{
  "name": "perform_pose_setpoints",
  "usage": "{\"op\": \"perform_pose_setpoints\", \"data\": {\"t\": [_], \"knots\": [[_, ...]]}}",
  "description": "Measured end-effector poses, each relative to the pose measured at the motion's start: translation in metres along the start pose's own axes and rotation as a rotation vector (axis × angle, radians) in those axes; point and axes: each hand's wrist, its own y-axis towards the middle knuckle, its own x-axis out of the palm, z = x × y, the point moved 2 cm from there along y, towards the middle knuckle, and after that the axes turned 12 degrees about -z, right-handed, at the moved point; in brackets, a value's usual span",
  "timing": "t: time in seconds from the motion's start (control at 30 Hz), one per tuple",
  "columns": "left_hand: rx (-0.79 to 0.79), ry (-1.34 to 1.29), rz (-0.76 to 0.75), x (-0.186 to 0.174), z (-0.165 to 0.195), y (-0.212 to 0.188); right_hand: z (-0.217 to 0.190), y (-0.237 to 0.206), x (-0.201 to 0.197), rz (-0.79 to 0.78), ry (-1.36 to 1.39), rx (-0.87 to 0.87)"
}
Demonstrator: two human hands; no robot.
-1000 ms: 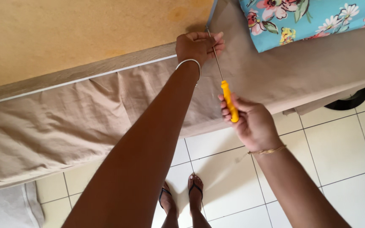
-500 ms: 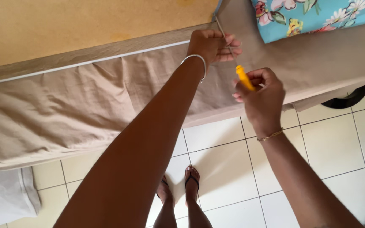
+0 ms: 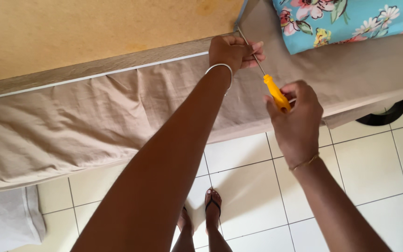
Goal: The person uses a screwdriver to unscrew hardware from a wooden drawer cabinet resting on a bed. They remove screws, detach metal drawer slides and handles, and set the screws and removed parts on the bed beside the cabinet.
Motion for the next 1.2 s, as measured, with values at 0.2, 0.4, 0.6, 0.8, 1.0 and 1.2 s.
{"op": "perform_pose_setpoints", "data": {"t": [0.2, 0.4, 0.6, 0.8, 1.0, 1.2], "knots": [[0.017, -0.009, 0.048, 0.001, 0.000, -0.003, 0.008, 0.011, -0.007, -0.183, 0.608, 0.203], [0.047, 0.017, 0.062, -0.002, -0.001, 0.001, 0.019, 0.022, -0.007, -0.511, 1.036, 0.247], [0.031, -0.042, 0.108, 0.004, -0.007, 0.012, 0.009, 0.001, 0.005, 0.118, -0.348, -0.191], [0.064, -0.095, 0.041, -0.010, -0.014, 0.008, 0.017, 0.022, 0.003, -0.556, 1.015, 0.335], [0.070, -0.067, 0.042, -0.011, -0.014, 0.013, 0.008, 0.015, 0.009, -0.104, 0.320, 0.142], [0.088, -0.148, -0.056, -0.016, -0.016, 0.016, -0.003, 0.000, 0.028, 0.179, -0.431, -0.337]]}}
